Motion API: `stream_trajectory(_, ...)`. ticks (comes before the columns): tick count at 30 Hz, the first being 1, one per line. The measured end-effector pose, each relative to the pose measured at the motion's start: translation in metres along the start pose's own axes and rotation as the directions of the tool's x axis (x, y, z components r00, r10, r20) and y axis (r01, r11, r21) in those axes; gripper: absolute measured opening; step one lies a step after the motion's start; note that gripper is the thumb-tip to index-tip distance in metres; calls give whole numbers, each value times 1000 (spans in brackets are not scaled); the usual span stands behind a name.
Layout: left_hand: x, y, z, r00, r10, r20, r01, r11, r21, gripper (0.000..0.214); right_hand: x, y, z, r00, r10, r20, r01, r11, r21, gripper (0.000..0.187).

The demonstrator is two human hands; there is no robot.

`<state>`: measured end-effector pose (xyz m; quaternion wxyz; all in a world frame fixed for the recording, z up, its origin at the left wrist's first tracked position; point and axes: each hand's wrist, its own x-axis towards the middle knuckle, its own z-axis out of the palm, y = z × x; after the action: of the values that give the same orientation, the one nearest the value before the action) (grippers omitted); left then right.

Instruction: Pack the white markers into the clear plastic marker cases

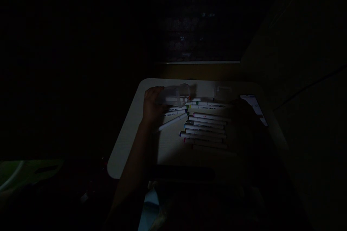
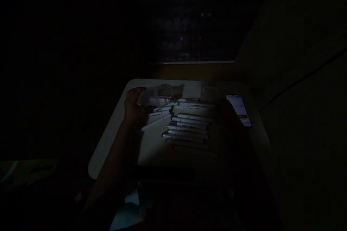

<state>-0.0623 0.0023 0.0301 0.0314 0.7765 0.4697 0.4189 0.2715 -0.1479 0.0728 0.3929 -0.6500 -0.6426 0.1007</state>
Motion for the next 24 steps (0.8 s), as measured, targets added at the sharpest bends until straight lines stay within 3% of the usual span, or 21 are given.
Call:
stream_trajectory(4, 0, 1, 0, 1000, -13, 15, 12, 1000, 19, 60, 1, 7, 2, 1000, -2, 9, 2, 999, -48, 46)
stream_trajectory(8, 0, 2, 0, 1000, -12, 16, 11, 999, 35, 58, 19, 32, 12, 998, -12, 60, 15, 999, -45, 33)
stream_trajectory(12, 0, 2, 0, 1000, 2, 2, -2, 999, 33, 58, 38, 50, 26, 1000, -13, -19, 12, 1000, -21, 32)
stream_trajectory(17, 0, 0, 1, 999, 46, -20, -46, 999, 2, 59, 40, 43, 33, 995, -55, -86, 60, 997, 56, 38)
stream_trajectory(24, 1, 1, 0, 999, 43, 6, -43, 999, 17, 58, 45, 29, 46, 987, -156, -44, 156, 988, -1, 40)
